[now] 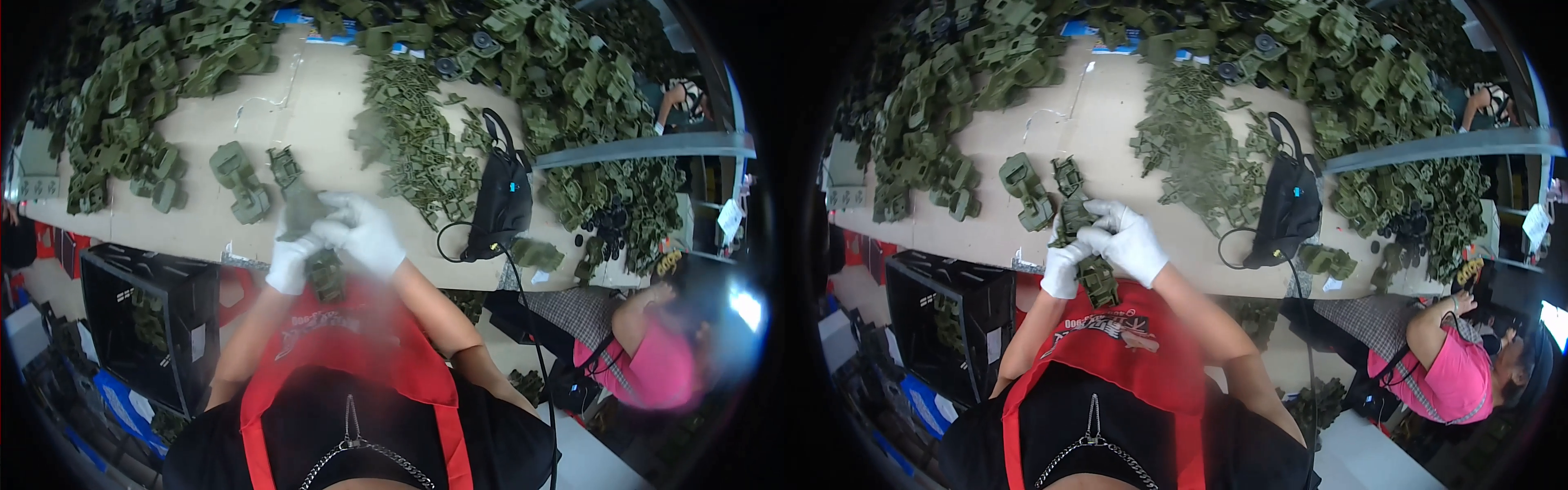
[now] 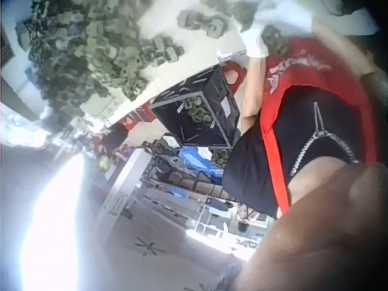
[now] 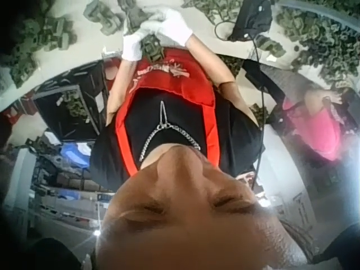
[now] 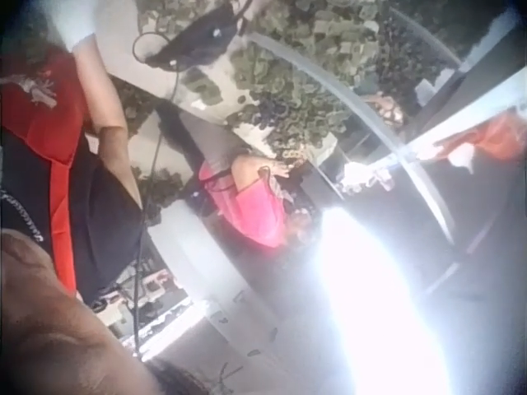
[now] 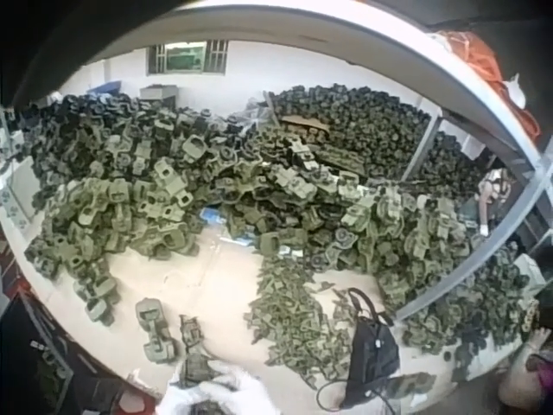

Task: The person assembles toy vehicle parts by picking up plastic components from the workbench and pressing them together by hand.

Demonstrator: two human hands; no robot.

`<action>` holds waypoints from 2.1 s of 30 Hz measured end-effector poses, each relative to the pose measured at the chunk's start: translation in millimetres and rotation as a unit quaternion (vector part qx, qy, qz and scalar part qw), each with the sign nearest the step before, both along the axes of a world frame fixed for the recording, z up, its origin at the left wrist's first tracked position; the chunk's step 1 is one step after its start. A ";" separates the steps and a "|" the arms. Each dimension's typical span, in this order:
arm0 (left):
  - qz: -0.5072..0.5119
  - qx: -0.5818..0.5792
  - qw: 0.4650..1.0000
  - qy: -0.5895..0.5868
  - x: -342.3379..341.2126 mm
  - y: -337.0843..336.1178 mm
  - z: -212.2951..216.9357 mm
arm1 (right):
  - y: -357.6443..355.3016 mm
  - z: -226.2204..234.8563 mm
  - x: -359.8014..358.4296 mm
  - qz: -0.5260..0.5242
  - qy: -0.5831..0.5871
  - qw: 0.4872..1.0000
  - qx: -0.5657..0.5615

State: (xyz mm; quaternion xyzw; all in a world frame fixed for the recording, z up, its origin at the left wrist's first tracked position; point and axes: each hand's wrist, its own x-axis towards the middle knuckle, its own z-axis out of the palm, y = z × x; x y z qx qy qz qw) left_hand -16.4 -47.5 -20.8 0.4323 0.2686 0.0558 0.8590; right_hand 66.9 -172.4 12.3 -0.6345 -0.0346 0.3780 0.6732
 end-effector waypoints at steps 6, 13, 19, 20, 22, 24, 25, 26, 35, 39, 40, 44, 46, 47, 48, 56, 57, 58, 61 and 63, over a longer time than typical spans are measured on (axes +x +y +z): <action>-0.110 -0.155 0.978 0.089 -17.3 17.0 -18.9 | -79.3 -102.4 62.2 0.136 -0.505 0.696 -0.492; -0.031 -0.141 0.984 0.106 -13.6 10.4 -8.4 | -78.2 -114.5 88.1 0.219 -0.589 0.627 -0.460; 0.005 -0.151 0.983 0.108 -31.6 19.7 -26.0 | -60.8 -35.8 42.9 0.122 -0.339 0.872 -0.331; -0.018 -0.109 0.991 0.074 -36.3 21.7 -34.4 | -55.6 0.6 21.9 0.137 -0.203 0.942 -0.227; -0.028 -0.056 0.997 0.037 -41.6 15.8 -42.0 | -49.7 12.8 -5.0 0.150 -0.055 0.980 -0.118; 0.038 -0.125 0.990 0.046 -35.5 0.4 -19.3 | -39.9 1.2 -22.3 0.221 -0.065 0.964 -0.134; 0.022 -0.127 0.990 0.051 -38.8 1.2 -20.0 | -36.0 8.1 -23.5 0.234 0.021 0.954 -0.185; 0.025 -0.127 0.990 0.053 -38.1 -0.7 -11.3 | -36.9 9.9 -23.2 0.237 0.022 0.953 -0.185; 0.062 -0.046 0.995 0.066 -45.9 2.8 -10.1 | -44.6 -36.7 -11.6 0.193 -0.179 0.922 -0.282; 0.159 -0.085 0.979 0.097 -66.3 38.5 -15.0 | -69.3 -75.9 5.3 0.092 -0.206 0.897 -0.381; 0.166 -0.052 0.979 0.108 -69.4 41.7 -12.2 | -67.3 -76.0 2.2 0.093 -0.206 0.897 -0.381; 0.129 -0.096 0.979 0.128 -71.4 38.5 -7.0 | -56.3 -107.5 -11.8 0.251 -0.372 0.798 -0.402; 0.111 -0.094 0.985 0.093 -67.5 31.5 -13.4 | -49.9 -124.9 -13.8 0.373 -0.361 0.736 -0.434; 0.105 -0.104 0.985 0.088 -64.9 25.9 -12.4 | -54.9 -130.2 -12.1 0.373 -0.362 0.736 -0.433; 0.104 -0.114 0.984 0.086 -60.9 17.4 -8.1 | -55.4 -119.6 -7.9 0.339 -0.335 0.772 -0.421; 0.082 -0.097 0.990 0.056 -60.6 1.4 -2.1 | -41.8 22.3 -39.8 0.328 -0.464 0.773 -0.281; 0.078 -0.080 0.991 0.069 -62.2 -0.7 -1.7 | -36.8 26.6 -45.4 0.340 -0.427 0.781 -0.302; 0.075 -0.064 0.992 0.083 -62.9 -2.3 -1.4 | -33.5 27.8 -48.9 0.351 -0.390 0.788 -0.323; 0.068 -0.055 0.990 0.112 -61.2 -5.3 8.5 | -37.5 12.3 -55.3 0.309 -0.370 0.815 -0.322; 0.072 -0.040 0.990 0.112 -61.1 -9.8 9.7 | -38.4 10.7 -59.3 0.271 -0.384 0.826 -0.311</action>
